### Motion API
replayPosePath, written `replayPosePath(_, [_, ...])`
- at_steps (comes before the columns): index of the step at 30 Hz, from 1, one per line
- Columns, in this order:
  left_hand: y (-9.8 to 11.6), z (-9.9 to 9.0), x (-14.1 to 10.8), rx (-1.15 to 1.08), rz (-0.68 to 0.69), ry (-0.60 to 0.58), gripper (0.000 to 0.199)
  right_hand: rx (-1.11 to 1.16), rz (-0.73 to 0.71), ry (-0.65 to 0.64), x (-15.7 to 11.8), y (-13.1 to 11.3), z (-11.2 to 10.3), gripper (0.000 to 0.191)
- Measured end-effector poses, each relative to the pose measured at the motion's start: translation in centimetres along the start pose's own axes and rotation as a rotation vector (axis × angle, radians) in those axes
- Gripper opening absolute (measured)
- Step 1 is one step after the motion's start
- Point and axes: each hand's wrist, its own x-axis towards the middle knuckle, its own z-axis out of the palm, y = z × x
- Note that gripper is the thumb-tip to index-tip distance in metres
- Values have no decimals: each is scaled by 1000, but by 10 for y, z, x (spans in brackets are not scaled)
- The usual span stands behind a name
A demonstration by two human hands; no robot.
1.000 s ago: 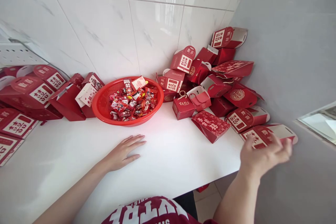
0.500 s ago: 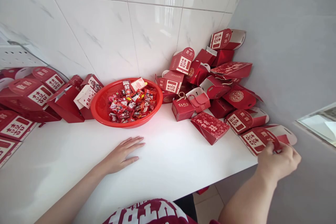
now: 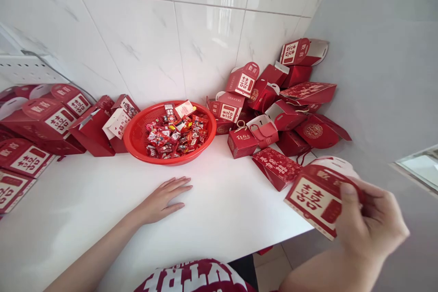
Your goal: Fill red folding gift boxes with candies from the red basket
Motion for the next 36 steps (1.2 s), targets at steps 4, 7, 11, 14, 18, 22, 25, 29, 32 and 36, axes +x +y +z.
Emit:
replayPosePath(4, [-1,1,0,-28,25,32,51,258,4,-154,-24,-36,43,26])
replayPosePath(7, [-2,2,-3,-47,28,45,55,509,10,-320,-58,-56,68,14])
replayPosePath(11, [-3,3,-8,-221,-31,129,74,704,-143,-957,-93,-80,79,20])
replayPosePath(14, [-1,4,-9,-456,7,252,74,713,-174,-1064,-97,-81,76,30])
replayPosePath(18, [7,-1,-6,-616,50,424,67,621,-80,-913,-90,-69,71,24])
replayPosePath(22, [25,-14,-9,-604,96,516,66,563,-109,-1067,-96,-76,71,18])
replayPosePath(25, [39,-26,-15,-495,73,510,56,603,-184,-1211,-106,-95,74,15])
replayPosePath(29, [54,-38,-22,-389,45,546,49,692,-356,-1354,-115,-125,82,19])
replayPosePath(32, [62,-47,-24,-280,123,586,45,723,-560,-1424,-114,-145,93,22])
replayPosePath(36, [69,-56,-23,-41,248,519,23,674,-777,-1427,-106,-162,111,18])
